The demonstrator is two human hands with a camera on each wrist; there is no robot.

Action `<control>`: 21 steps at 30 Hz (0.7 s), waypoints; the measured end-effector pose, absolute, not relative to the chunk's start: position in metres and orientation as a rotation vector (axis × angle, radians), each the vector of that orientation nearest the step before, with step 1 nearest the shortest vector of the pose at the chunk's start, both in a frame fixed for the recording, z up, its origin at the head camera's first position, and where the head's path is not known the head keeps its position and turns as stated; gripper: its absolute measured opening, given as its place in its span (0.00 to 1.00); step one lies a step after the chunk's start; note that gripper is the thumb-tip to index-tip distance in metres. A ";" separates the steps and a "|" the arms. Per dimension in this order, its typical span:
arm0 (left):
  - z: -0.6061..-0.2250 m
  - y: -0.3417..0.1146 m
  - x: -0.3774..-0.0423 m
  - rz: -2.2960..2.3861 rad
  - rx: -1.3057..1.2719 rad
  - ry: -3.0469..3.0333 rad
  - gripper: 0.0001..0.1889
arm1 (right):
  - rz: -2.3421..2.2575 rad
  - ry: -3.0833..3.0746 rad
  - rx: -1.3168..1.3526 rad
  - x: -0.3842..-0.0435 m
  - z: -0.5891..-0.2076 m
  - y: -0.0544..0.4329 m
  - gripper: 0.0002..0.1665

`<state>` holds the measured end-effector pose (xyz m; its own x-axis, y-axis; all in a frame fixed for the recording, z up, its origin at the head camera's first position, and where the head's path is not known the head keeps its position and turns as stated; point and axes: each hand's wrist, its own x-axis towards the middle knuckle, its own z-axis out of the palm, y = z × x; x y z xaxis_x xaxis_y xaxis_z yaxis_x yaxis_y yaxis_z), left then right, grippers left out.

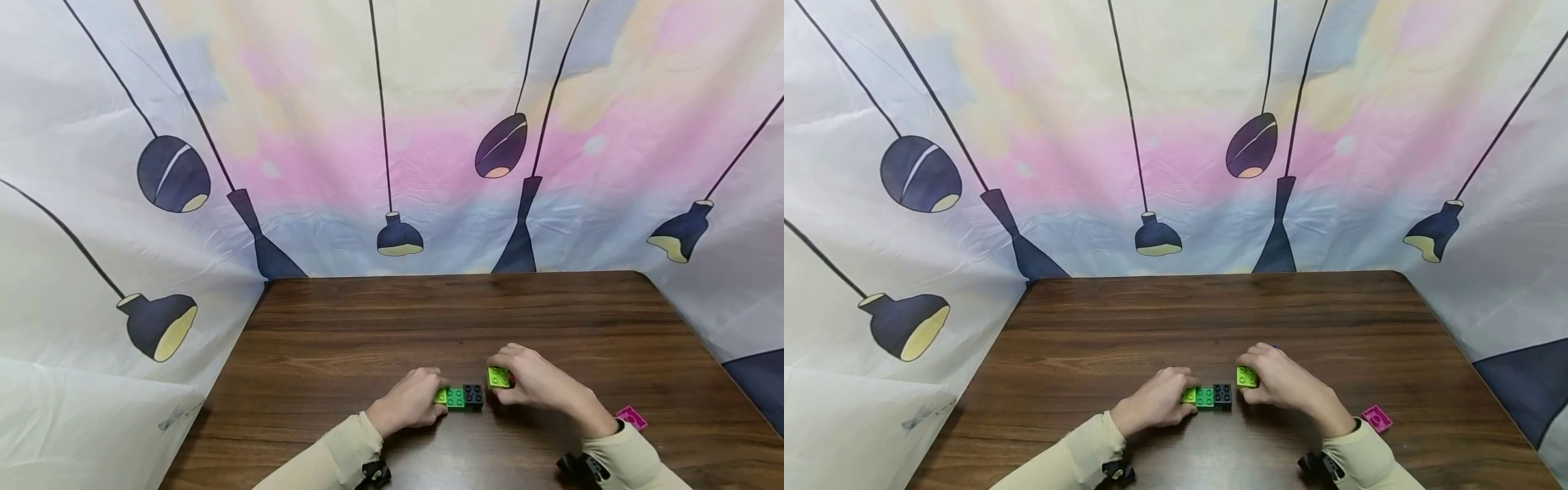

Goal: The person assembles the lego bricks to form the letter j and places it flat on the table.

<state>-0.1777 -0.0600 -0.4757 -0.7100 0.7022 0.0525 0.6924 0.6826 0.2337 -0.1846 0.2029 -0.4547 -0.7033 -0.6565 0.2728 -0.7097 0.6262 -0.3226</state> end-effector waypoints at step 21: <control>-0.478 -0.061 -0.179 0.349 1.202 2.860 0.14 | 0.649 -2.731 1.189 -0.184 -0.456 0.191 0.15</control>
<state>-0.1792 -0.0606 -0.4778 -0.7032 0.7077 0.0682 0.7033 0.6784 0.2125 -0.1843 0.1911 -0.4564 -0.6923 -0.6773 0.2490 -0.7169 0.6062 -0.3445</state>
